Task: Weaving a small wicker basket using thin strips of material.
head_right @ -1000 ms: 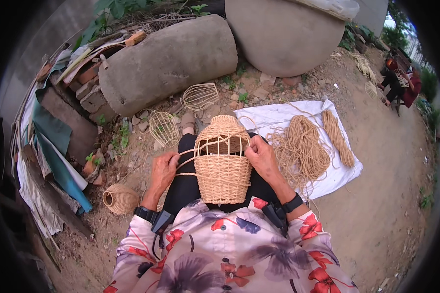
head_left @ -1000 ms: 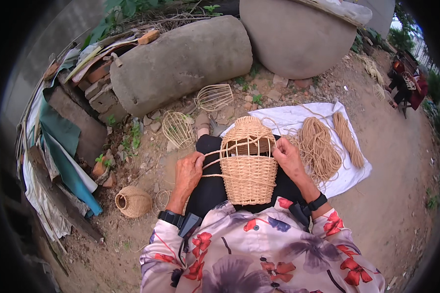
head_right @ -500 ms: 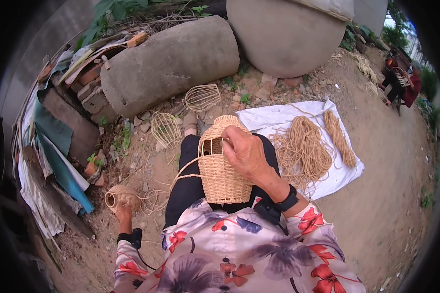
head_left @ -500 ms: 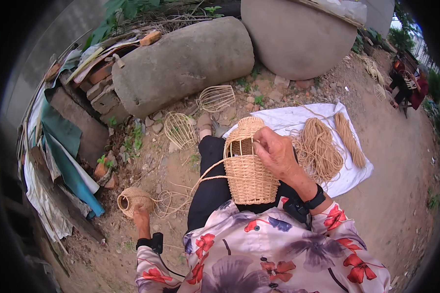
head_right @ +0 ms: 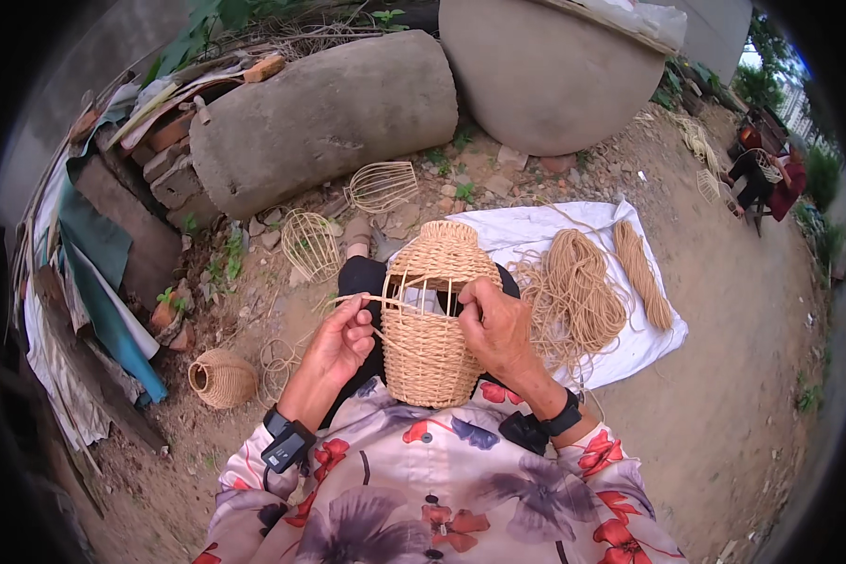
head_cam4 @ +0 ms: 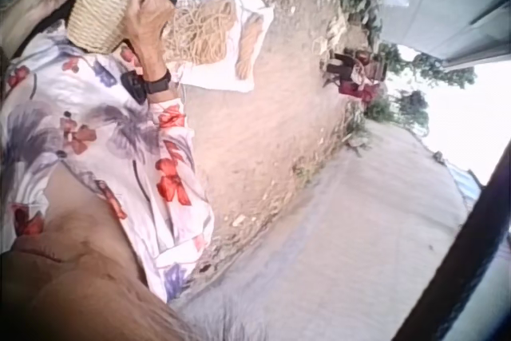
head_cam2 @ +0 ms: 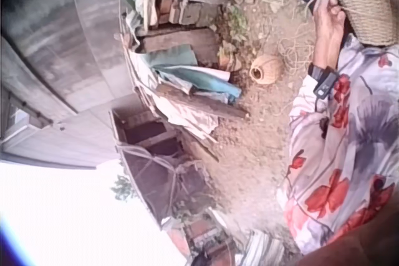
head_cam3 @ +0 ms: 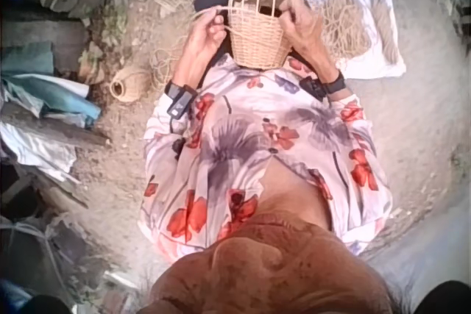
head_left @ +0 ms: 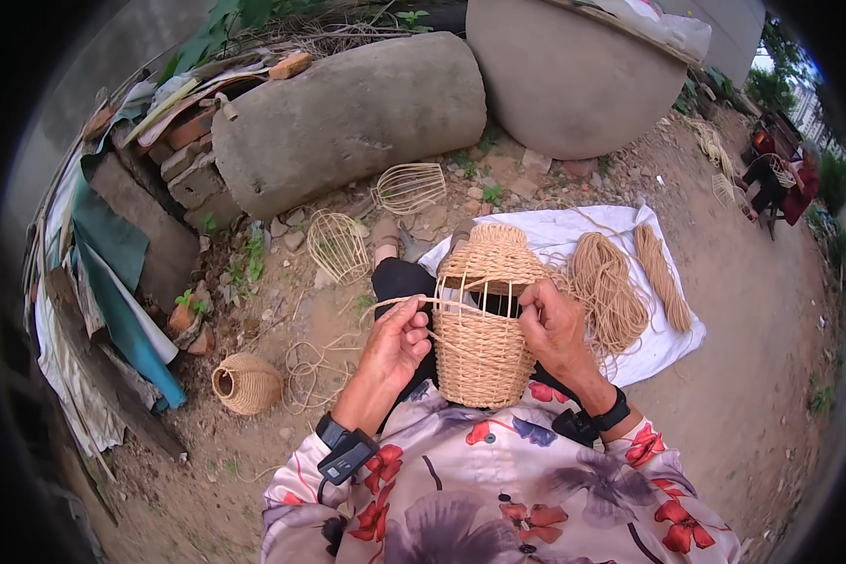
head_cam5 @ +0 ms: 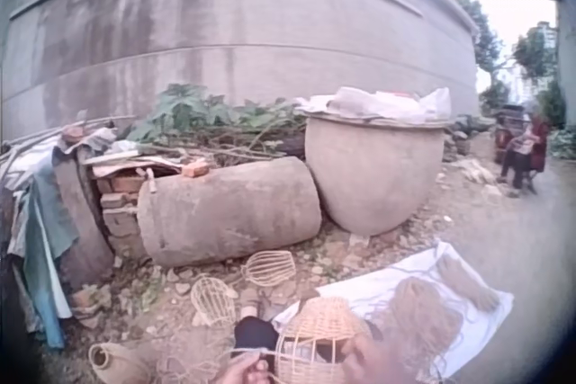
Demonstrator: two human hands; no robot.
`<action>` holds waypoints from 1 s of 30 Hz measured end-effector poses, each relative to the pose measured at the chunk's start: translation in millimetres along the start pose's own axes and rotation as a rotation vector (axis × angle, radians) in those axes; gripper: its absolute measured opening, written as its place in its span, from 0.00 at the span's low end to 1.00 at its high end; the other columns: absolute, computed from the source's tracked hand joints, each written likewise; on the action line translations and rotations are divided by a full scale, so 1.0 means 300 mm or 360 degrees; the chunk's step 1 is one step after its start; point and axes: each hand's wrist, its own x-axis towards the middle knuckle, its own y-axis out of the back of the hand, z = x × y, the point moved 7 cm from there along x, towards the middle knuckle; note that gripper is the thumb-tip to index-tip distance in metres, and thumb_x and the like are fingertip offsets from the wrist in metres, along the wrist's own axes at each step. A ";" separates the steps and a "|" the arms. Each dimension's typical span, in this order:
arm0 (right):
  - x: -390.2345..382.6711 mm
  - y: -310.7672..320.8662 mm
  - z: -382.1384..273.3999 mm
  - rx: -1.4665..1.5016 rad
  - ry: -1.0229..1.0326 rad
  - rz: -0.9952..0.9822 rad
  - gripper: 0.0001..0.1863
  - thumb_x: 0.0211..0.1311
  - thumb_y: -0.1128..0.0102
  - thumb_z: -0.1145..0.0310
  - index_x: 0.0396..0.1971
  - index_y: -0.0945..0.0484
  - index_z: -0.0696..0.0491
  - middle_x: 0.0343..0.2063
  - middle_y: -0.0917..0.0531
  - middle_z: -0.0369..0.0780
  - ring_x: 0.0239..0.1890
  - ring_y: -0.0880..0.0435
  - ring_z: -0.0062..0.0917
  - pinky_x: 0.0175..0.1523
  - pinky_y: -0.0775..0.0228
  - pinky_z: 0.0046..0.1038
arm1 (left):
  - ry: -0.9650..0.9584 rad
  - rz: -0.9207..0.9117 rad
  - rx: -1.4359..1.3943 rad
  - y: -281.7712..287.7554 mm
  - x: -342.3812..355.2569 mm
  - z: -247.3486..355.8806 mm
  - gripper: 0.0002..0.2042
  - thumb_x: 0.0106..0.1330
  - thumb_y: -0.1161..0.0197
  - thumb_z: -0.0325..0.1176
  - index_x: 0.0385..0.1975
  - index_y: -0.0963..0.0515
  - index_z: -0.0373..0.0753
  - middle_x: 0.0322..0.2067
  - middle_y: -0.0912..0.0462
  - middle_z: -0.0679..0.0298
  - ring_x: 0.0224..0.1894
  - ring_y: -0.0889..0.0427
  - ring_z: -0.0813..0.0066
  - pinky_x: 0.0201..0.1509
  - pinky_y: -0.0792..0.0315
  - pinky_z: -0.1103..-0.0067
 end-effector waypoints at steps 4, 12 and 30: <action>-0.015 -0.002 0.032 0.0062 -0.0071 0.0018 0.06 0.50 0.46 0.83 0.28 0.27 0.56 0.18 0.23 0.45 0.18 0.21 0.35 0.25 0.32 0.31 | -0.0273 -0.0013 0.1063 -0.059 0.021 0.066 0.08 0.65 0.37 0.35 0.31 0.23 0.37 0.24 0.24 0.72 0.20 0.31 0.87 0.21 0.36 0.86; -0.016 -0.016 0.017 0.0128 0.0005 0.0022 0.05 0.49 0.46 0.83 0.27 0.27 0.57 0.17 0.24 0.44 0.19 0.21 0.33 0.25 0.32 0.30 | -0.1242 0.0192 0.2430 -0.193 0.049 0.126 0.05 0.56 0.39 0.27 0.31 0.26 0.36 0.23 0.22 0.63 0.24 0.24 0.77 0.29 0.31 0.77; -0.016 -0.067 0.120 0.0403 -0.0328 -0.0083 0.05 0.54 0.48 0.82 0.28 0.30 0.56 0.14 0.34 0.28 0.17 0.38 0.09 0.22 0.47 0.17 | -0.0467 0.0227 0.1176 0.037 0.038 0.088 0.11 0.61 0.36 0.27 0.43 0.25 0.36 0.24 0.21 0.68 0.21 0.22 0.84 0.22 0.24 0.86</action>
